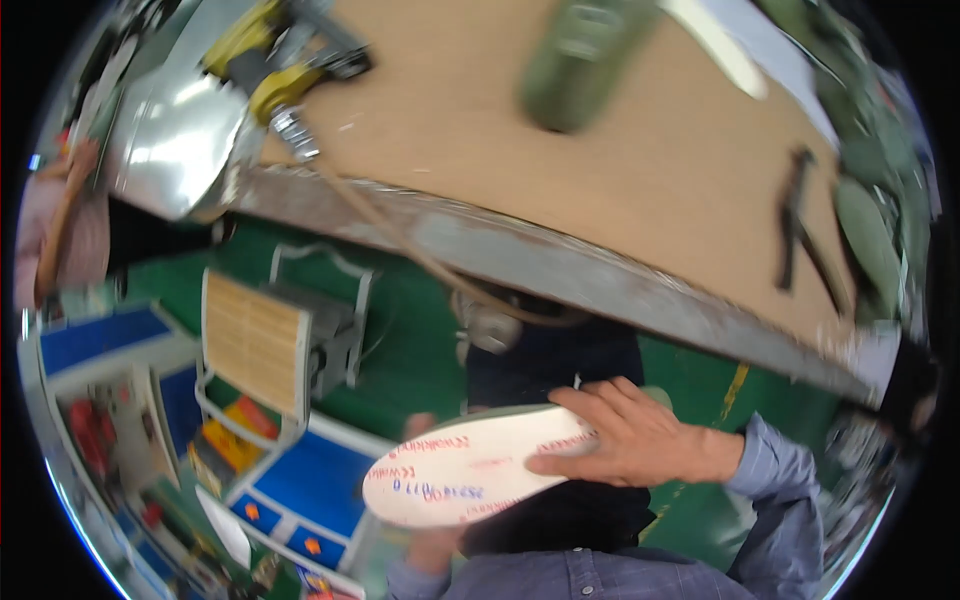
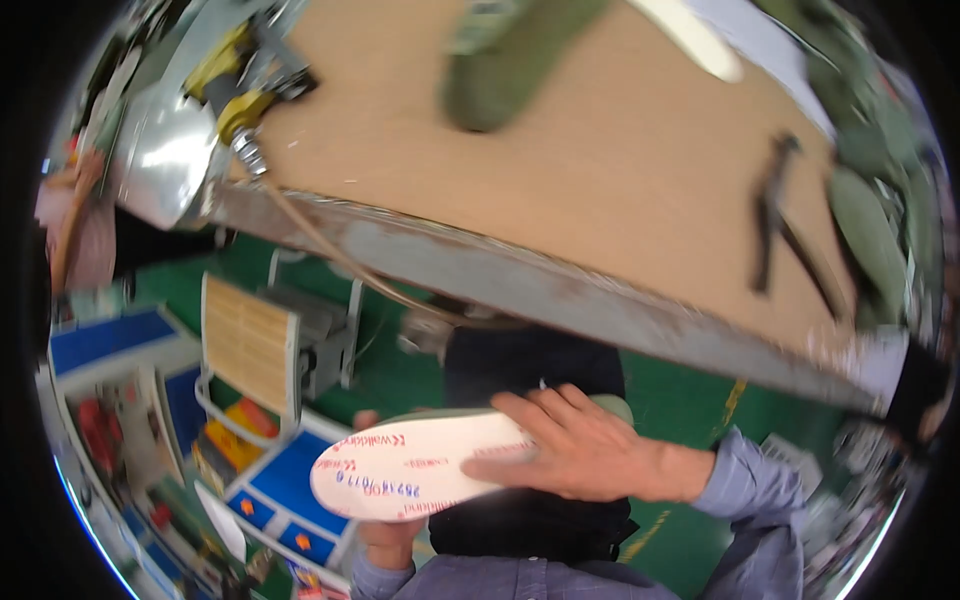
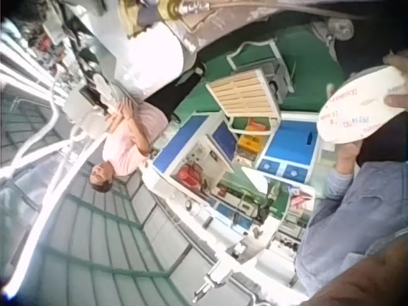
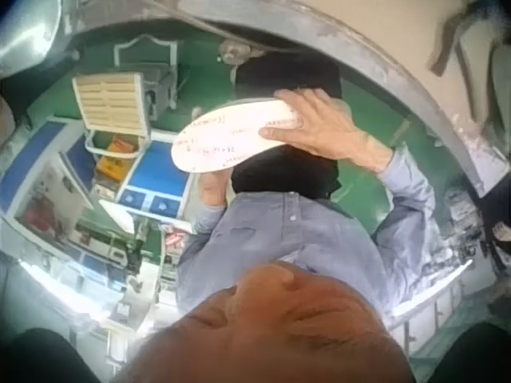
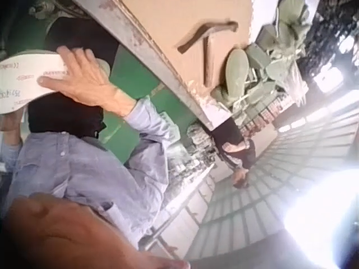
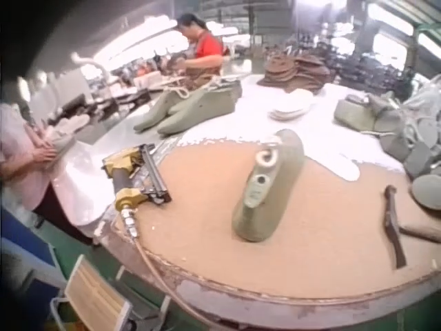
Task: The person is assembling shoes by attaching soles to shoe lasts and securing them with tools.
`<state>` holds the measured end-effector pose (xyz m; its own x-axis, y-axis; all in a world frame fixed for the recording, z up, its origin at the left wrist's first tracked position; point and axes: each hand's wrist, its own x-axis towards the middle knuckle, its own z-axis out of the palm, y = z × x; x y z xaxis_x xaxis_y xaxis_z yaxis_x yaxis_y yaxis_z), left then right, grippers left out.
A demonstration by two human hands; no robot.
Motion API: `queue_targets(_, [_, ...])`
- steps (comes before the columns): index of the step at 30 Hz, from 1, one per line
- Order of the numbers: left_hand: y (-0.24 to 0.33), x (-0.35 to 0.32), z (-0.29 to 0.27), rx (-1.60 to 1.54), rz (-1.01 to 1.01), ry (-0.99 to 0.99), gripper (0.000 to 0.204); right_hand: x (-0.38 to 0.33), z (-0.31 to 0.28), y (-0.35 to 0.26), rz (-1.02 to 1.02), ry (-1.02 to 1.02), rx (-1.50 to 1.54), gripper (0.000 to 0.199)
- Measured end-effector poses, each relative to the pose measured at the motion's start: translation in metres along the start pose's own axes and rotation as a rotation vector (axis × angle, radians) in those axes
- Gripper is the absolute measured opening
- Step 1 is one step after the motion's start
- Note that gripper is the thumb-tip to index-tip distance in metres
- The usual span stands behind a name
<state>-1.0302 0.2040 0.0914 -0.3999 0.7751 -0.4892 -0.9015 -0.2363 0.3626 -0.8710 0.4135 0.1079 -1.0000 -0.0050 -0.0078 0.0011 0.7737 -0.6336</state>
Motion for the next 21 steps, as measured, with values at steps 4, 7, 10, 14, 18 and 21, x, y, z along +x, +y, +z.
queue_targets(4, [0.027,-0.029,0.0,0.967,0.727,0.081,0.111,-0.035,0.036,-0.026,0.069,0.096,-0.189,0.056])
queue_targets(7, [0.015,-0.033,0.034,1.834,0.698,-0.351,0.106,-0.042,0.082,-0.021,0.012,0.125,-0.331,0.043])
queue_targets(10, [-0.063,-0.001,0.012,2.095,0.658,-0.799,0.104,-0.041,0.129,-0.013,-0.025,0.2,-0.385,0.032])
queue_targets(14, [-0.111,0.025,-0.033,2.027,0.791,-0.85,0.097,-0.071,0.116,-0.024,0.177,-0.017,-0.402,0.029])
queue_targets(18, [-0.139,0.024,-0.014,2.071,0.74,-0.848,0.095,-0.106,0.098,-0.023,0.294,-0.114,-0.36,0.039])
queue_targets(21, [-0.147,0.035,-0.006,2.123,0.714,-0.868,0.094,-0.111,0.099,-0.013,0.366,0.021,-0.342,0.049])
